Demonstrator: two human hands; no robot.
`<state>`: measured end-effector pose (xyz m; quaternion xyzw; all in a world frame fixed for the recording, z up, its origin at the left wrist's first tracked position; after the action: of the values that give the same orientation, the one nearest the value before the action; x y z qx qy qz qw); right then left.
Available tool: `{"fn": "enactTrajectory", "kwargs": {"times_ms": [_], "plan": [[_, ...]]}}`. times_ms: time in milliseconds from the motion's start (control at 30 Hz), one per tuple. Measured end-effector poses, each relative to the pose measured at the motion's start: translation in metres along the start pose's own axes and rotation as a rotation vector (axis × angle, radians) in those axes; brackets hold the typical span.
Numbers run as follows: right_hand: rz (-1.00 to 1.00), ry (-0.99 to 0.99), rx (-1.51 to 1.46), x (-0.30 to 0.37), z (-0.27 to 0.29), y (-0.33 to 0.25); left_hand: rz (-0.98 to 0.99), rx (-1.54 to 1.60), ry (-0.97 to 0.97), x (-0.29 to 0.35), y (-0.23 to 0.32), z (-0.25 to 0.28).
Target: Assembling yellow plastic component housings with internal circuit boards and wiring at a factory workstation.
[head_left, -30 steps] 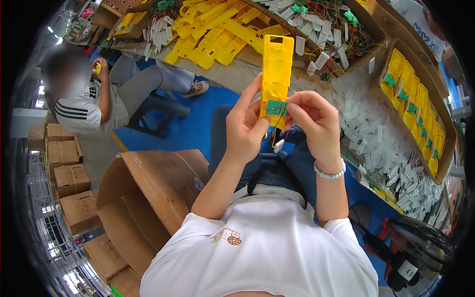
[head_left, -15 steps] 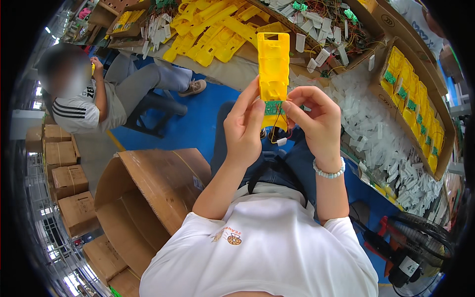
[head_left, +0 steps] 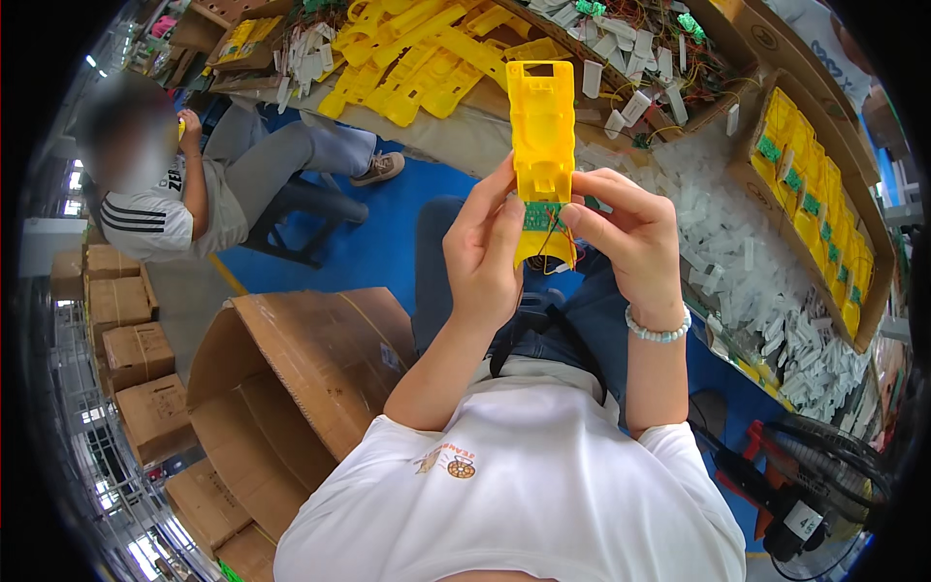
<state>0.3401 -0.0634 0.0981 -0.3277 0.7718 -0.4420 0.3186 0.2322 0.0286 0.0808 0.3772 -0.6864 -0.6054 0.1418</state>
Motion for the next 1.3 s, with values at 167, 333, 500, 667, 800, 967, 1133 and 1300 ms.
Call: {"fn": "enactTrajectory", "kwargs": {"times_ms": [167,333,500,667,800,967,1133,1300], "plan": [[0.037,0.074,-0.034,0.005,0.005,-0.008,0.019,0.003,-0.033,0.002,-0.002,-0.010],[0.055,0.071,-0.046,0.009,0.006,-0.001,0.037,-0.011,-0.001,0.006,-0.005,-0.009],[0.019,0.079,-0.085,0.008,0.001,0.003,0.084,0.087,0.029,0.005,-0.001,-0.004],[-0.094,0.127,-0.161,0.007,0.003,0.015,0.149,0.186,0.066,0.001,0.001,-0.001],[-0.271,-0.161,0.029,0.025,0.011,0.026,0.094,0.245,0.026,-0.007,0.009,0.005],[-0.486,-0.117,0.283,0.041,0.013,0.046,0.032,0.281,0.011,-0.010,0.018,0.006],[0.031,0.005,0.404,0.032,0.017,0.016,0.056,0.270,0.044,-0.010,0.016,0.011],[0.546,0.165,0.761,0.028,-0.005,-0.035,0.197,0.334,-0.089,-0.001,0.005,0.015]]}}
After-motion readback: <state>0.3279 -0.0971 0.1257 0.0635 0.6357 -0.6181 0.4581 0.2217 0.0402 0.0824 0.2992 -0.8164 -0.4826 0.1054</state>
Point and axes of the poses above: each hand's wrist, its own x-axis away from the middle knuckle, its own z-axis out of the back of the hand, y = z × x, the point moved 5 cm from there along -x, towards the middle knuckle, and after that the axes turned 14 degrees about -x, right-handed, at the moved point
